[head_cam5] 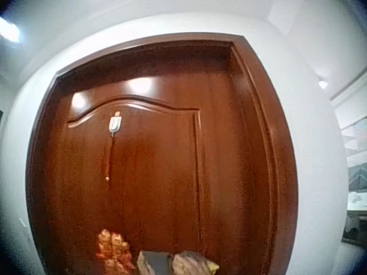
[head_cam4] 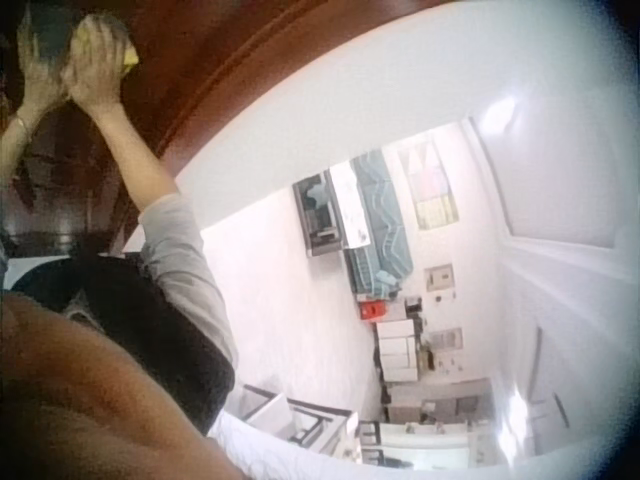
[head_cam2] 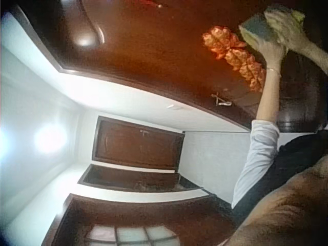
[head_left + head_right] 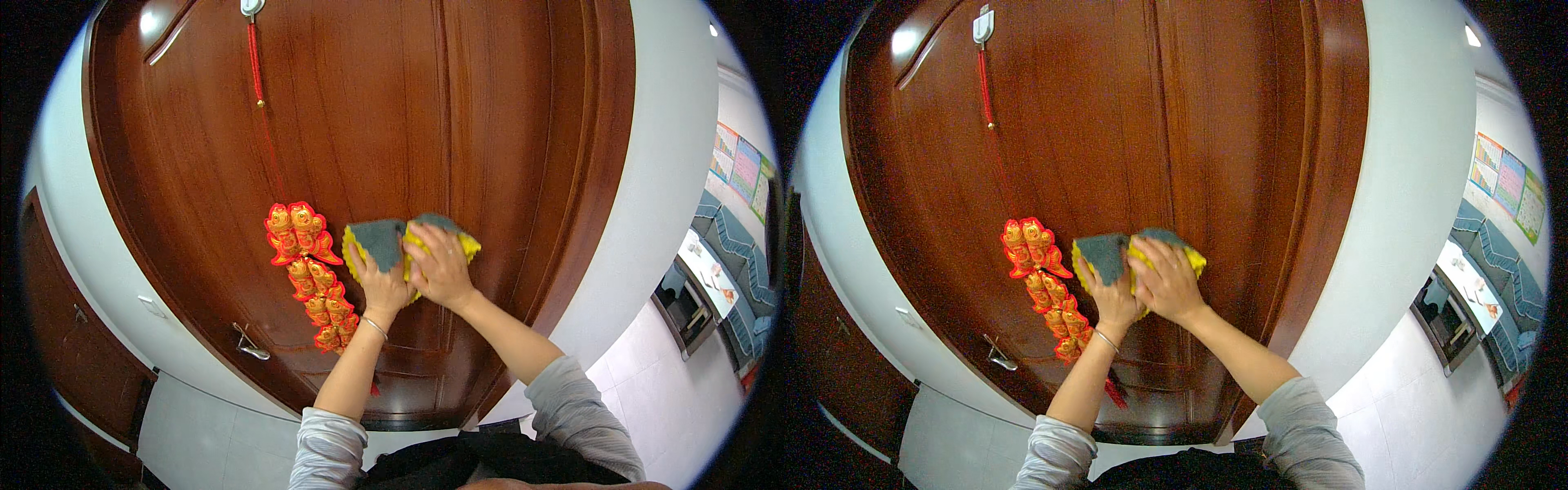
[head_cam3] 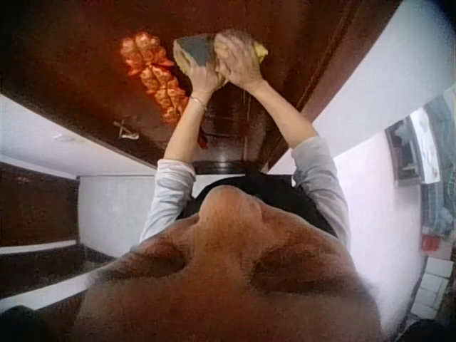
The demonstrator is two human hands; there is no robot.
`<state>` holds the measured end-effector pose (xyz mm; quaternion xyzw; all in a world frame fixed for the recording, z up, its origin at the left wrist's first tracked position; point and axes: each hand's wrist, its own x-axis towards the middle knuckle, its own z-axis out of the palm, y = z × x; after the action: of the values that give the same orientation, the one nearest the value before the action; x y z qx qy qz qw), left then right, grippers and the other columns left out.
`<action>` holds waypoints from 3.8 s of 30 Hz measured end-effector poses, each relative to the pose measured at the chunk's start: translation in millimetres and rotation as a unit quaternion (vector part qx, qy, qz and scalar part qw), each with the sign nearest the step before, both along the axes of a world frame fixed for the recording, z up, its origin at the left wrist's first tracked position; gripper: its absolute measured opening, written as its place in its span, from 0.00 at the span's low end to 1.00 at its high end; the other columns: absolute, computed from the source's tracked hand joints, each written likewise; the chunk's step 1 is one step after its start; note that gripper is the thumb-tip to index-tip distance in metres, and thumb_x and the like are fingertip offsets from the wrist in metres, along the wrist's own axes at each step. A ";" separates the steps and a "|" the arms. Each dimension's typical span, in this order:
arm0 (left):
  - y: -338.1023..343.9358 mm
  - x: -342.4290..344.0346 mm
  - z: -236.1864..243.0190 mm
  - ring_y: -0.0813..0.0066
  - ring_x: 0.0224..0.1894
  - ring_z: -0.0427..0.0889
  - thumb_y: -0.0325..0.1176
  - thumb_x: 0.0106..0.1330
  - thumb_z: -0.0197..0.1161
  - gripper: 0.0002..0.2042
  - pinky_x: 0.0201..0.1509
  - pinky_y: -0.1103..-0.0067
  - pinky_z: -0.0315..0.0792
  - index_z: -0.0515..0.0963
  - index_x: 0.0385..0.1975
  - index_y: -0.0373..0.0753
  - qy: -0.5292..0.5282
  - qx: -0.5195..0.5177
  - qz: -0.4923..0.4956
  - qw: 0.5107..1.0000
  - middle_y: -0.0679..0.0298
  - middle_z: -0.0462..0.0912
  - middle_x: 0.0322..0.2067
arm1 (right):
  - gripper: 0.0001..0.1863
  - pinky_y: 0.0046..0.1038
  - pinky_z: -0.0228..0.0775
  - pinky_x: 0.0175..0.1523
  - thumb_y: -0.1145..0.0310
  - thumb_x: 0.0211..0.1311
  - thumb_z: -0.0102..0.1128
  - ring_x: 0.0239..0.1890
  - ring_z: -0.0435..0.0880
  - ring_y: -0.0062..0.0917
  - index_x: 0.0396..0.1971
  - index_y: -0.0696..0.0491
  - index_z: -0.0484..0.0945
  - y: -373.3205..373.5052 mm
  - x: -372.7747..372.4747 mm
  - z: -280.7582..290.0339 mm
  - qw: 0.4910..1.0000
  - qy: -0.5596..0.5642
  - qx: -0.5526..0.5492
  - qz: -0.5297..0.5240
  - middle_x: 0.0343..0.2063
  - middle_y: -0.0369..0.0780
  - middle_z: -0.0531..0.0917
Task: The person picks up a yellow cloth from a table and wipes a white wall, then proceeds to wipe a wooden door with the same cloth. The person moves around the room to reach different areas of the door.
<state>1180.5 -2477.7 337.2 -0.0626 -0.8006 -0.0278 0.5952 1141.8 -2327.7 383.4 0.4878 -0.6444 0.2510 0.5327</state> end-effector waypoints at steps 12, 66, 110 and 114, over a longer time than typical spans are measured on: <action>12.5 4.0 154.0 0.42 0.68 0.62 0.38 0.58 0.60 0.38 0.75 0.44 0.39 0.59 0.72 0.35 0.079 -0.042 0.013 0.996 0.45 0.70 0.62 | 0.34 0.50 0.53 0.72 0.49 0.61 0.64 0.69 0.65 0.45 0.62 0.51 0.67 4.6 -12.7 123.2 0.989 0.048 -0.130 -0.051 0.66 0.46 0.67; 35.1 -18.8 -40.5 0.52 0.55 0.78 0.30 0.58 0.59 0.10 0.60 0.63 0.72 0.80 0.38 0.38 -0.137 -0.234 -0.183 0.945 0.53 0.80 0.46 | 0.18 0.50 0.49 0.75 0.83 0.54 0.55 0.71 0.61 0.44 0.46 0.59 0.72 64.5 7.2 -110.3 0.969 -0.174 -0.129 -0.115 0.63 0.44 0.68; 14.2 21.9 115.5 0.34 0.60 0.66 0.35 0.68 0.54 0.37 0.68 0.48 0.51 0.45 0.73 0.27 -0.006 0.201 -0.149 0.968 0.34 0.71 0.55 | 0.25 0.55 0.49 0.73 0.79 0.48 0.59 0.69 0.65 0.44 0.50 0.50 0.78 -50.3 18.0 118.3 0.989 0.013 -0.131 -0.068 0.61 0.44 0.72; 7.0 14.5 133.2 0.35 0.62 0.66 0.36 0.70 0.53 0.37 0.69 0.49 0.50 0.45 0.73 0.28 0.036 0.172 -0.104 0.979 0.36 0.70 0.59 | 0.25 0.53 0.51 0.73 0.78 0.50 0.59 0.68 0.66 0.43 0.52 0.50 0.76 -56.2 20.9 142.2 0.992 0.037 -0.089 -0.086 0.61 0.43 0.73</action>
<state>1194.9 -2470.7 470.4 -0.0434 -0.7507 -0.2248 0.6197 1162.7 -2384.0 525.6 0.3904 -0.6389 0.2426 0.6169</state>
